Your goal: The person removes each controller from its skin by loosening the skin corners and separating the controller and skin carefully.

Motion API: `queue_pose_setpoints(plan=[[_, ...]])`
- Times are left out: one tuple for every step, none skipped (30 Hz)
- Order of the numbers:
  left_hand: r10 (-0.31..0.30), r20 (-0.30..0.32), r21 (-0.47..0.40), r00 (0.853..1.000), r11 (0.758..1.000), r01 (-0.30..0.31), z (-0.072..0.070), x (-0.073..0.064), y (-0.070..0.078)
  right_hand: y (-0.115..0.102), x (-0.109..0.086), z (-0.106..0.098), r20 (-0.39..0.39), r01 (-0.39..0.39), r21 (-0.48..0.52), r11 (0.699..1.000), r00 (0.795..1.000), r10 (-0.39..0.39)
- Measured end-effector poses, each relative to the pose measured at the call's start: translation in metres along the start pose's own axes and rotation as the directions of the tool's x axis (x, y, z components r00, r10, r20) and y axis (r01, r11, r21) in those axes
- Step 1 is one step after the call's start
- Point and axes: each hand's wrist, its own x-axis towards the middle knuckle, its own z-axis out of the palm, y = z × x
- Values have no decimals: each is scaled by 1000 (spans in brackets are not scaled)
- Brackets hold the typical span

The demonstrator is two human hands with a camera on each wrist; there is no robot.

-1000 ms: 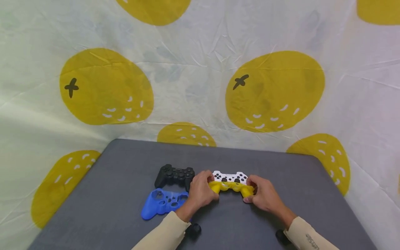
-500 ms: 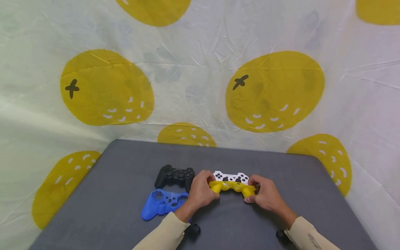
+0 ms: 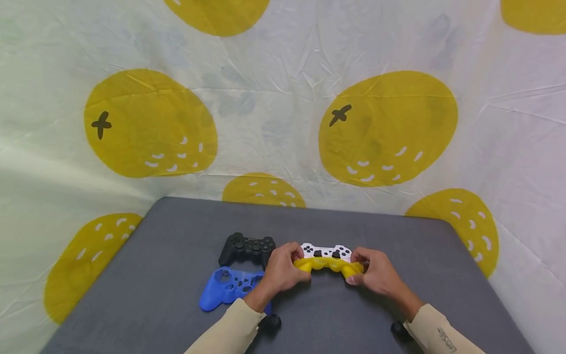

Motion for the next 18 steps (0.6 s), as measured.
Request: queue_pose_setpoints(plan=[[-1,-3,4,1000,1000,1,-1,0,0,0,0,0,0,1,10,1000,1000,-1],[4,-5,-1,1000,1000,-4,-1,0,0,0,0,0,3,2,21,1000,1000,-2],[1,-1,-5,1000,1000,-1,-1,0,0,0,0,0,5,4,36,999,1000,-4],[0,2,-13,1000,1000,0,-1,-1,1,0,-1,0,9,4,56,998,1000,-4],[-8,10,-23,1000,1000,8,-2,-1,1,0,-1,0,16,3,81,997,1000,-4],[-20,18,-42,1000,999,20,-2,-1,1,-1,-1,0,22,2,103,995,1000,-5],[-40,29,-63,999,997,42,-3,-1,2,-1,-1,0,28,1,126,992,1000,-4],[-57,35,-85,998,995,59,-3,-2,2,-1,-1,0,34,-2,148,989,999,-3],[-75,39,-104,996,991,79,-2,-2,3,-1,-1,0,37,-3,170,985,999,-3],[-95,40,-131,995,986,99,-2,-2,3,-1,-1,0,37,-7,185,983,999,0],[-115,41,-159,992,980,120,-2,-2,3,-1,-1,0,36,-10,198,980,999,3],[-132,39,-186,990,973,137,-2,-2,2,-1,-1,0,31,-11,208,978,999,5],[-141,37,-209,989,967,146,-1,-2,2,-1,-2,0,30,-14,220,975,1000,8],[-155,41,-239,987,958,160,-1,-2,2,-1,-2,0,29,-15,232,973,1000,9],[-165,47,-269,985,948,172,-1,-3,1,-1,-2,-1,29,-15,240,971,1000,8],[-176,55,-295,983,937,185,-2,-2,0,0,-2,-1,29,-19,248,969,1000,12],[-179,63,-316,982,929,190,-2,-2,0,0,-2,-2,32,-15,257,966,999,7],[-177,72,-334,982,923,191,-3,-2,-1,1,-2,-3,34,-10,264,964,999,1]])
